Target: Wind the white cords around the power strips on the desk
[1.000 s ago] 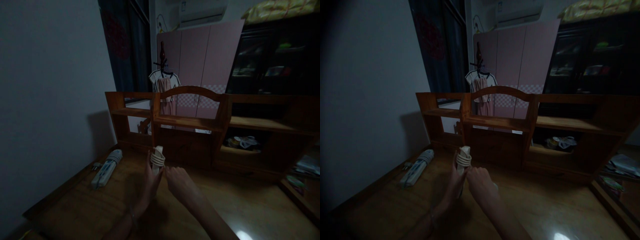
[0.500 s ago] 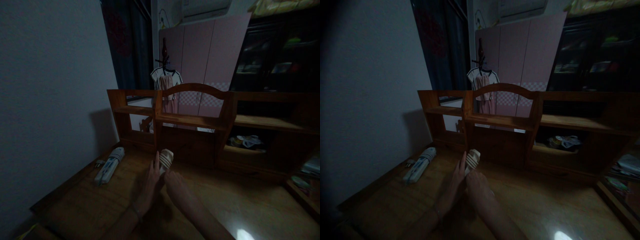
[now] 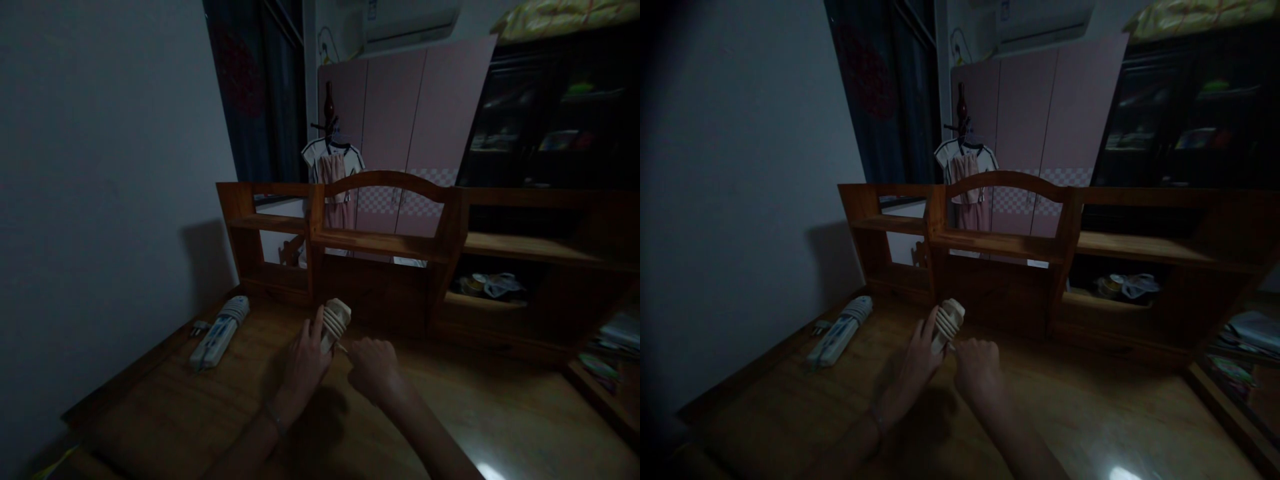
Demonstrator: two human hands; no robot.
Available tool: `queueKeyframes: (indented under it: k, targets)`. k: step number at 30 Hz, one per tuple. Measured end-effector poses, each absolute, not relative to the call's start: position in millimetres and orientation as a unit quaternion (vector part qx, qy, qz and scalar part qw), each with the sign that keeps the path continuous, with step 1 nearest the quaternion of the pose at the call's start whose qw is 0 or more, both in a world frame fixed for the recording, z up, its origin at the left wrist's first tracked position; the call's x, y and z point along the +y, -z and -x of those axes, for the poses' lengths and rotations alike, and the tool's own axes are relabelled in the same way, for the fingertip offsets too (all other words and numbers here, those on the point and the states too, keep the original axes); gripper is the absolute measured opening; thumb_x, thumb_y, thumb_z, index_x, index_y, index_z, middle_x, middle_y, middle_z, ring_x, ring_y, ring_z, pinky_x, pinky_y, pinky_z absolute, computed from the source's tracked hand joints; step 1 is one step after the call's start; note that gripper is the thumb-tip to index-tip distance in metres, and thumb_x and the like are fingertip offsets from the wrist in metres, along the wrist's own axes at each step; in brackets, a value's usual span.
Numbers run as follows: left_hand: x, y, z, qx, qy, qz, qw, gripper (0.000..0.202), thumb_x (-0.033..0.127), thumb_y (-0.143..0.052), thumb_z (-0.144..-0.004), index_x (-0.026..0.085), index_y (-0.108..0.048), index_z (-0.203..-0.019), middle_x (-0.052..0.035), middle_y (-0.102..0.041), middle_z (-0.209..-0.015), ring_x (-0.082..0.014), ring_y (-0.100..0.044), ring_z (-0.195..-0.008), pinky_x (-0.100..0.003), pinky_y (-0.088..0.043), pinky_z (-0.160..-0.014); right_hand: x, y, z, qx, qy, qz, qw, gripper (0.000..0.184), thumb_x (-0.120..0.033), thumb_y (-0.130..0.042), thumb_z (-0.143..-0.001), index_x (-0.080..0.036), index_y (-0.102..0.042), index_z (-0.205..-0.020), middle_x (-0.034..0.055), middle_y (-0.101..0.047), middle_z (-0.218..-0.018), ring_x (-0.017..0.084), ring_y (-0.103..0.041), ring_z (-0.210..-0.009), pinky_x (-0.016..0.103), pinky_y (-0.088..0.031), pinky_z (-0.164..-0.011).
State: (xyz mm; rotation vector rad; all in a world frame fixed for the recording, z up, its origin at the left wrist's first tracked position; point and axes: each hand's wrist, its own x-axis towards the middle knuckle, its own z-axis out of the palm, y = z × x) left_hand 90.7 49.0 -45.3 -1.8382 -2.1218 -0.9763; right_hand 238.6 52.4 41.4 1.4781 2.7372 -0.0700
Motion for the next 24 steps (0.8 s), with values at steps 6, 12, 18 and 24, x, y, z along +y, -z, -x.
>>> queueKeyframes:
  k: [6, 12, 18, 24]
  targets:
    - [39, 35, -91, -0.707, 0.274, 0.639, 0.129, 0.076, 0.016, -0.053, -0.084, 0.035, -0.017, -0.147, -0.0066, -0.047, -0.123, -0.0222, -0.052, -0.102, -0.032, -0.042, -0.086, 60, -51, -246, 0.886, 0.053, -0.456, 0.062, 0.025, -0.021, -0.062, -0.067, -0.018, -0.070, -0.090, 0.0124, -0.069, -0.088, 0.025, -0.066, -0.082, 0.029, -0.046, -0.067]
    - [41, 43, -85, -0.673, 0.211, 0.698, 0.125, 0.084, 0.002, -0.049, -0.079, 0.039, -0.016, -0.147, -0.0048, -0.049, -0.120, -0.0211, -0.050, -0.104, -0.032, -0.038, -0.092, 55, -54, -252, 0.923, 0.041, -0.379, 0.054, 0.022, -0.016, -0.059, -0.067, -0.016, -0.067, -0.088, 0.0112, -0.069, -0.089, 0.025, -0.066, -0.082, 0.029, -0.043, -0.064]
    - [40, 45, -88, -0.615, 0.193, 0.759, 0.088, 0.084, 0.005, -0.050, -0.080, 0.035, -0.012, -0.148, -0.0034, -0.049, -0.126, -0.0203, -0.048, -0.108, -0.032, -0.038, -0.094, 66, -65, -262, 0.943, 0.097, -0.307, -0.084, 0.013, -0.022, -0.056, -0.076, -0.017, -0.064, -0.086, 0.0055, -0.067, -0.081, 0.016, -0.061, -0.071, 0.024, -0.033, -0.055]
    - [40, 42, -92, -0.573, 0.242, 0.778, 0.089, 0.066, 0.022, -0.049, -0.089, 0.022, -0.017, -0.147, -0.0081, -0.051, -0.128, -0.0222, -0.049, -0.111, -0.035, -0.040, -0.095, 92, -72, -280, 0.917, 0.245, -0.279, -0.149, 0.015, -0.027, -0.062, -0.077, -0.017, -0.063, -0.088, -0.0010, -0.061, -0.072, 0.010, -0.050, -0.059, 0.020, -0.031, -0.050]
